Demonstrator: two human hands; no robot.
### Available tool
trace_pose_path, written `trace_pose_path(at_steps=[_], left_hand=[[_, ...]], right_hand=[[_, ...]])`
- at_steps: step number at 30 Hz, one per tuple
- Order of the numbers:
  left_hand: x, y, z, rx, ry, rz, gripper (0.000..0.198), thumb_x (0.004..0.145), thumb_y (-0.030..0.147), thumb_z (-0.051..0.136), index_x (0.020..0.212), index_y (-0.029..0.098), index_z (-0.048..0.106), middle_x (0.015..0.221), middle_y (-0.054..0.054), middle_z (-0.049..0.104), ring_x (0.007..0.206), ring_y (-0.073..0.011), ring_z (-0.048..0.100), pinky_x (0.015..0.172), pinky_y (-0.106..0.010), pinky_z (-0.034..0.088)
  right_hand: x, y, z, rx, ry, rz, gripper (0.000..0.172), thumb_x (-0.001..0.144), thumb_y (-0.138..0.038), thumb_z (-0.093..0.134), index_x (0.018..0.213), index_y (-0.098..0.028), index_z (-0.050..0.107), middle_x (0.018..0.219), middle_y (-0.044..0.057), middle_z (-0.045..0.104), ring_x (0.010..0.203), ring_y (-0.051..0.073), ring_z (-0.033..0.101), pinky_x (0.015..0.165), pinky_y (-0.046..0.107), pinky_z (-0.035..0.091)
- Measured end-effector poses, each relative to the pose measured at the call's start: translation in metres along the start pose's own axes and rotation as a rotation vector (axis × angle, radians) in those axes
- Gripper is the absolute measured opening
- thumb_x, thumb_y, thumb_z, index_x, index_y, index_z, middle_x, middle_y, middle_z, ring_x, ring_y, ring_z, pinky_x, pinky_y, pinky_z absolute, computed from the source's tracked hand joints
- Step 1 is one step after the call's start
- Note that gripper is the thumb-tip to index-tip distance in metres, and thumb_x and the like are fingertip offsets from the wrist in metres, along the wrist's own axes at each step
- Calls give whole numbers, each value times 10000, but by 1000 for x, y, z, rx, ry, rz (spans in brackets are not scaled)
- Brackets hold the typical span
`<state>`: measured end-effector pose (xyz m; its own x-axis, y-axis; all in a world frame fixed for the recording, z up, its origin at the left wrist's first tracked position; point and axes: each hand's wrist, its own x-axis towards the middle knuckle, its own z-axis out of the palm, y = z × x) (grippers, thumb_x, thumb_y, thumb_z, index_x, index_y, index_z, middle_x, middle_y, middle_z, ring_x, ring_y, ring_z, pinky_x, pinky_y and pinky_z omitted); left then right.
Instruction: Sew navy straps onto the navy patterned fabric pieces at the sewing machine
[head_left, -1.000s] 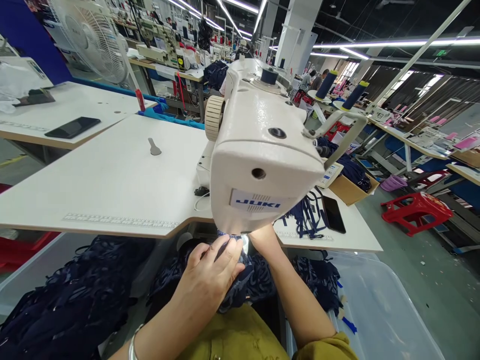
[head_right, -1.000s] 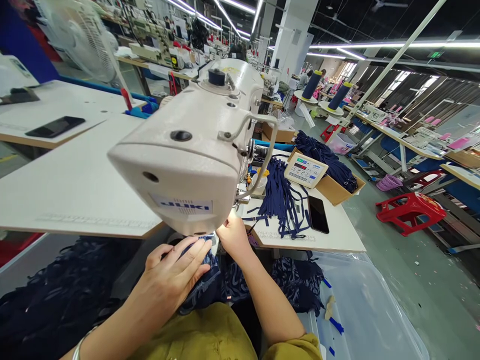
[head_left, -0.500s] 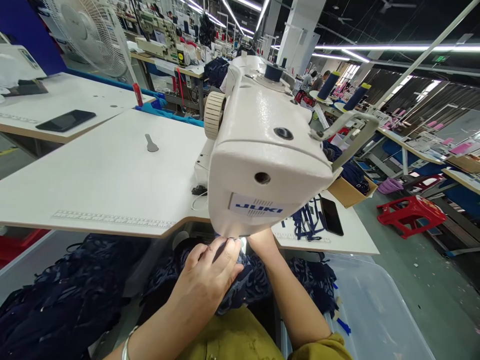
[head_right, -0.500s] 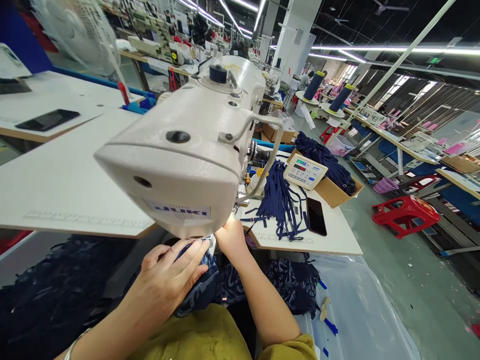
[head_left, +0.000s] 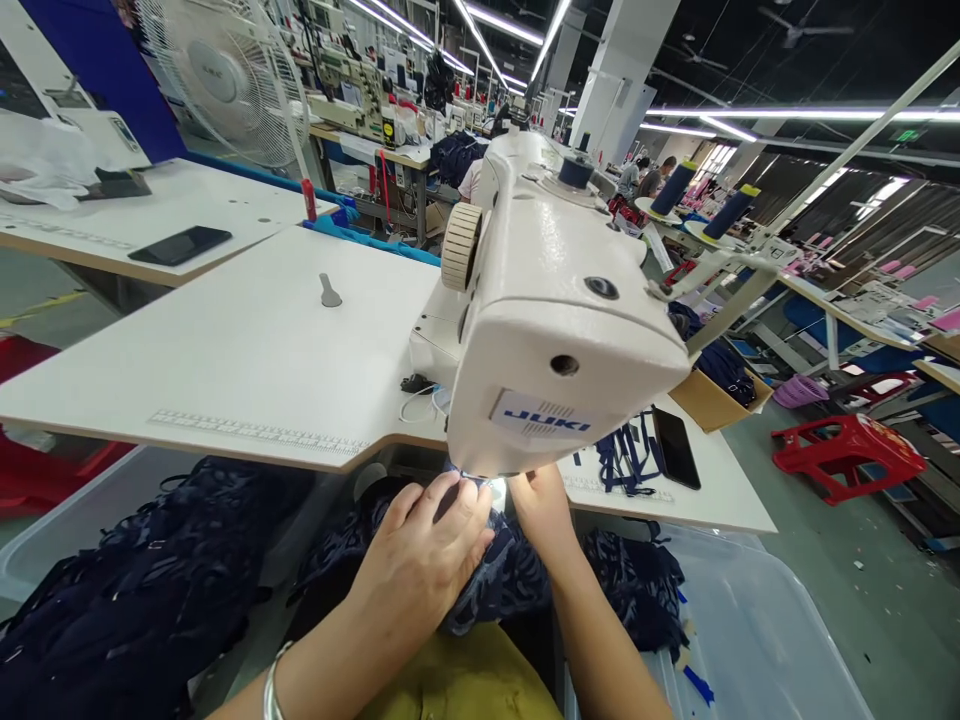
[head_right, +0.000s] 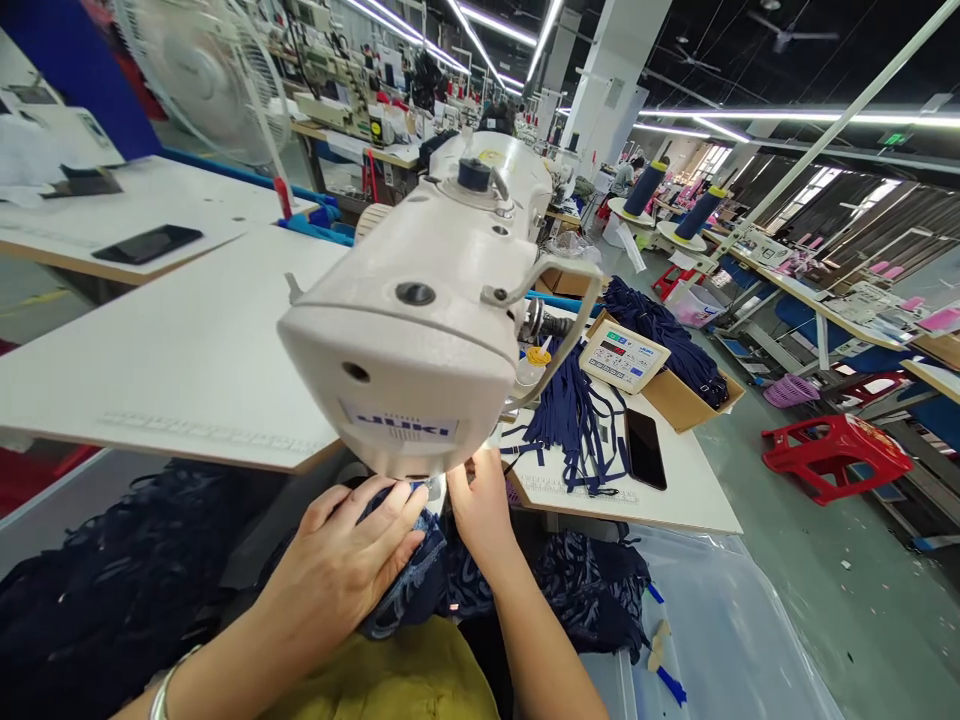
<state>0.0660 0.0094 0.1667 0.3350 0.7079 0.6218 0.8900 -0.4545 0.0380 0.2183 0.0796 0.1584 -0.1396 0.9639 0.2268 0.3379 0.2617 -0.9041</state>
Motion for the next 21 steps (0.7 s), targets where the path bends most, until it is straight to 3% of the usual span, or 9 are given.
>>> trace_pose_path(at_steps=[2,6,10,18,21], left_hand=[[-1,0,2,29,12,29,277,962,264,441,1130,168,640,1089,-28,700,1022,-235,593,868,-389,368],[-5,0,4,93,-62,130,307,955,215,429,1187,129,611,1167,-61,662,1064,-256,571,902,-400,379],[-10,0,6,100,-109,173,346,933,182,442,1247,119,572,1220,-70,630,1108,-274,546,933,-411,379],[-4,1,4,51,-125,161,430,909,107,397,1323,153,503,1214,-84,617,1121,-263,542,946,-394,386],[1,0,-11,-148,-122,103,320,933,176,402,1195,177,585,1172,-109,610,1043,-234,564,913,-376,418]], right_hand=[[-16,-4,-7,-26,12,39,170,927,-314,439,865,-209,559,881,32,571,820,173,521,762,276,422],[-44,-11,-20,22,-268,145,222,932,-394,487,813,-207,499,723,-34,470,653,120,431,602,229,352],[-57,-9,-23,32,-321,202,228,947,-406,470,850,-203,511,739,-37,467,660,112,410,598,230,331],[-54,-11,-27,8,-368,121,187,975,-349,434,920,-212,549,840,-17,567,773,128,505,703,233,396],[-61,-21,-36,-58,-374,-23,127,975,-283,435,929,-217,533,855,-11,576,771,122,523,711,223,413]])
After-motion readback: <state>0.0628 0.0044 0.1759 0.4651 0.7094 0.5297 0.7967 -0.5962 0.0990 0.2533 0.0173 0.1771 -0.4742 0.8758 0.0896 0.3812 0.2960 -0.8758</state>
